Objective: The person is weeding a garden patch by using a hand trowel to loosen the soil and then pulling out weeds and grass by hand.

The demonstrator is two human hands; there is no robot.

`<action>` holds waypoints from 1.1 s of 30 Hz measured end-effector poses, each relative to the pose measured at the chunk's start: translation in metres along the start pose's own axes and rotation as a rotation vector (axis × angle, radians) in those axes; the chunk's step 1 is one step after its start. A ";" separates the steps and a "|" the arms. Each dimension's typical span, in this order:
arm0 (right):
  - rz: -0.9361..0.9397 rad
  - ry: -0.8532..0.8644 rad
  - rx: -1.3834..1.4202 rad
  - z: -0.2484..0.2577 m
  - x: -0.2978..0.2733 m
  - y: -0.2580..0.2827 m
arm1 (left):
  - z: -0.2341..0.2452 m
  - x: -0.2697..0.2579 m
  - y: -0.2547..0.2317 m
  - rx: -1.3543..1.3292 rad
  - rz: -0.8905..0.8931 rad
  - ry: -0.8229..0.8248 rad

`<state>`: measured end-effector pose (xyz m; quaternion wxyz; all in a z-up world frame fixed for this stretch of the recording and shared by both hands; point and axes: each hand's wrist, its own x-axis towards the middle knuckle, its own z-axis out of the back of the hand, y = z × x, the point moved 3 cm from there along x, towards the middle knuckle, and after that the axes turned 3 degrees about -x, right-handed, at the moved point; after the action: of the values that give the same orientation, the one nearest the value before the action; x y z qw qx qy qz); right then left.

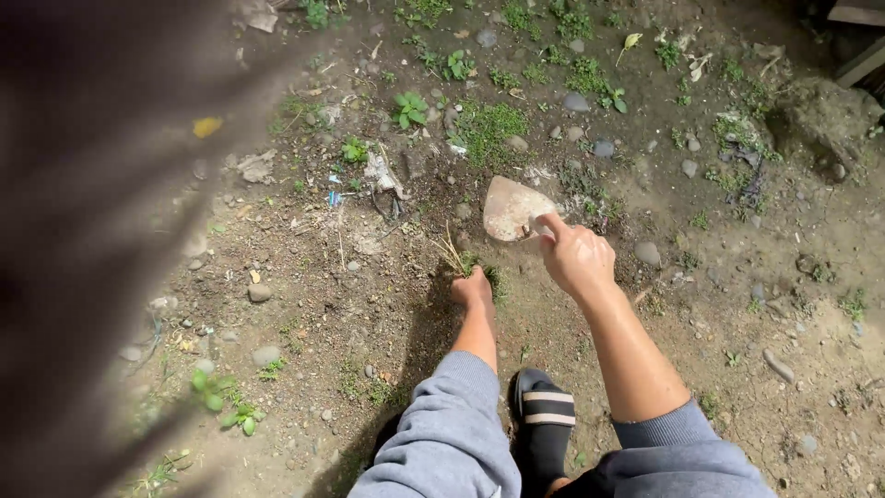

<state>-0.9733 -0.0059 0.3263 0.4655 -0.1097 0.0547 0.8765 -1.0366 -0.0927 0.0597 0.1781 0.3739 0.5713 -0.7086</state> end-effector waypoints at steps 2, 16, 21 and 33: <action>0.026 0.005 0.075 -0.001 0.023 0.023 | 0.008 0.013 -0.021 0.005 0.037 -0.010; 0.267 0.235 0.383 -0.089 0.205 0.126 | 0.046 0.080 -0.197 0.238 -0.175 -0.263; 0.411 0.416 0.257 -0.107 0.191 0.148 | 0.031 0.100 -0.222 0.309 -0.189 -0.324; 0.323 0.191 0.048 -0.120 0.233 0.181 | 0.169 0.252 -0.243 0.426 -0.166 -0.314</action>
<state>-1.2324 0.0561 0.1519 0.3138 -0.1710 0.1366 0.9239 -1.4224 -0.1393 0.0504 0.1231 0.2405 0.4036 -0.8741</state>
